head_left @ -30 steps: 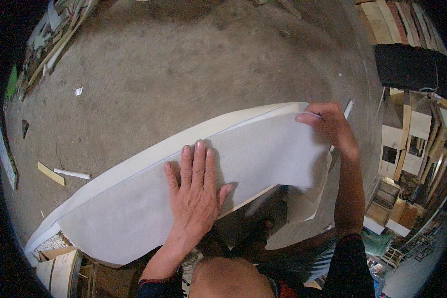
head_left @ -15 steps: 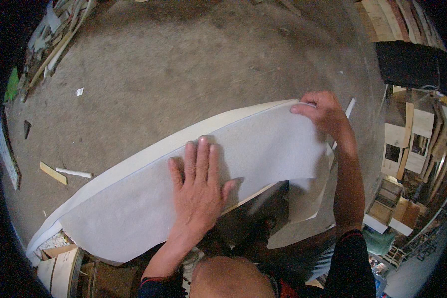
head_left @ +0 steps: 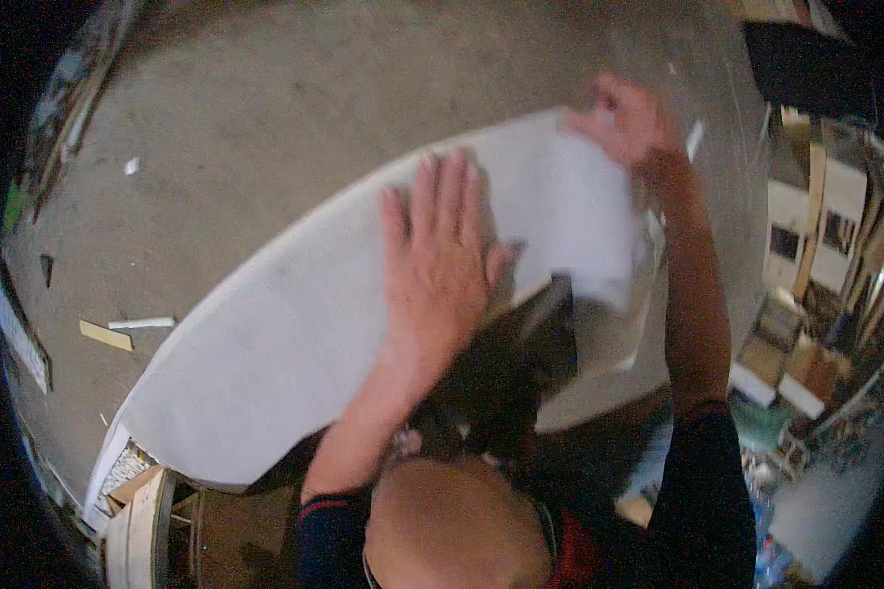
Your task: The person sprays adhesive onto a curved foam piece, then lays a white fabric sheet over it, smooths it down, and trims the excess with a knife. The person handles the foam, fabric, spray gun, and knife during the process.
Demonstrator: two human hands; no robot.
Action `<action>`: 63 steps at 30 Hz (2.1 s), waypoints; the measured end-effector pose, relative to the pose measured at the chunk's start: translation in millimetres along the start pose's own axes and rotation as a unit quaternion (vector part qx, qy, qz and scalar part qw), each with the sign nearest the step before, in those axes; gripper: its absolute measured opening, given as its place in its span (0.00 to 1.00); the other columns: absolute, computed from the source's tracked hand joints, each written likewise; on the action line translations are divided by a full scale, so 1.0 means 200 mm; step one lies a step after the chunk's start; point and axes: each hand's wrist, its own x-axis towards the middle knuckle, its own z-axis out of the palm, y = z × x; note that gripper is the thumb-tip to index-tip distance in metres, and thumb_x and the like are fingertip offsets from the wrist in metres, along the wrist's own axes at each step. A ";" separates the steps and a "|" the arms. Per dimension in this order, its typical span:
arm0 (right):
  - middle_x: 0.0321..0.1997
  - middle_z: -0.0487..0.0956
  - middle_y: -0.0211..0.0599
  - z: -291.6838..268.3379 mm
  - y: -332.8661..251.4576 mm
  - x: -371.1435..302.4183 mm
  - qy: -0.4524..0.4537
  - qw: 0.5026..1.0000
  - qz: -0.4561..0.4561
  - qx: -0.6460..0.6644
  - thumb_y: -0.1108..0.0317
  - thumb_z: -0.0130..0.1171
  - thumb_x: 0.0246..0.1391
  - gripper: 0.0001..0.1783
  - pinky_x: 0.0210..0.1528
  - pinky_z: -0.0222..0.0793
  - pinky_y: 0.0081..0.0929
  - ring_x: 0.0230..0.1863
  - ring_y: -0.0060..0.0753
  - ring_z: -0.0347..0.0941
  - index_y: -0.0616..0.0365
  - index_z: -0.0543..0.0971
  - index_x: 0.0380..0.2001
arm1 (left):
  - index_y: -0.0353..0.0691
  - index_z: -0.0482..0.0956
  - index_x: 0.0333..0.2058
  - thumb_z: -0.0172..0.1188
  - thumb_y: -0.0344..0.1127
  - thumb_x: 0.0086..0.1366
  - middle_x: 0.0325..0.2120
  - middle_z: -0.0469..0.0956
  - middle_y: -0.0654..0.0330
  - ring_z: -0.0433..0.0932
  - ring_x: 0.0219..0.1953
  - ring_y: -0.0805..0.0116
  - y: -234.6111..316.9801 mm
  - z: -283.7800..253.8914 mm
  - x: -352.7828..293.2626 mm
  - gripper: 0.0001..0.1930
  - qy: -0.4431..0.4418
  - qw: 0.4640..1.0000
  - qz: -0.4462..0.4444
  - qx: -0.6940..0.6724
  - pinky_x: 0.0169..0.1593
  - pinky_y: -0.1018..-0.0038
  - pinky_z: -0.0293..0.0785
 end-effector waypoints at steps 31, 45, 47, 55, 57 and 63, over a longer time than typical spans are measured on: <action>0.49 0.77 0.43 0.03 -0.32 -0.68 -0.009 0.667 0.403 0.626 0.63 0.61 0.62 0.25 0.43 0.76 0.32 0.40 0.39 0.77 0.59 0.71 0.60 | 0.40 0.82 0.38 0.71 0.34 0.51 0.41 0.81 0.53 0.80 0.43 0.54 -0.13 -0.05 -1.14 0.15 0.335 0.940 -0.051 -0.050 0.44 0.61 0.77; 0.33 0.80 0.33 0.00 -0.35 -0.57 -0.020 0.575 0.417 0.704 0.61 0.66 0.58 0.15 0.30 0.72 0.29 0.26 0.30 0.74 0.56 0.77 0.45 | 0.44 0.79 0.41 0.65 0.36 0.52 0.40 0.73 0.60 0.73 0.46 0.59 0.05 0.08 -0.61 0.15 0.301 0.954 -0.006 0.015 0.46 0.61 0.69; 0.32 0.79 0.35 0.05 -0.34 -0.61 -0.012 0.602 0.420 0.679 0.61 0.66 0.58 0.17 0.28 0.71 0.30 0.25 0.31 0.74 0.58 0.77 0.45 | 0.43 0.79 0.40 0.62 0.34 0.53 0.38 0.72 0.60 0.73 0.44 0.59 0.05 0.08 -0.56 0.14 0.271 0.962 0.002 0.021 0.45 0.62 0.69; 0.29 0.78 0.37 0.14 -0.36 -0.64 -0.053 0.581 0.426 0.691 0.57 0.65 0.59 0.20 0.26 0.73 0.34 0.25 0.34 0.76 0.62 0.75 0.44 | 0.41 0.79 0.38 0.60 0.32 0.52 0.35 0.73 0.59 0.73 0.41 0.61 -0.08 0.20 -0.51 0.13 0.330 0.933 0.076 0.124 0.43 0.63 0.70; 0.28 0.78 0.37 0.15 -0.33 -0.64 -0.062 0.566 0.424 0.704 0.55 0.64 0.60 0.19 0.25 0.73 0.33 0.25 0.33 0.76 0.60 0.75 0.41 | 0.41 0.79 0.38 0.60 0.32 0.52 0.34 0.73 0.60 0.73 0.40 0.62 -0.04 0.16 -0.47 0.13 0.327 0.935 0.076 0.118 0.42 0.64 0.70; 0.30 0.78 0.38 0.04 -0.38 -0.77 -0.216 0.776 0.272 0.526 0.58 0.71 0.54 0.16 0.26 0.72 0.34 0.25 0.34 0.75 0.55 0.76 0.33 | 0.42 0.78 0.37 0.59 0.31 0.54 0.31 0.72 0.61 0.75 0.38 0.61 0.07 -0.09 -0.48 0.10 0.169 0.984 0.020 0.048 0.40 0.67 0.72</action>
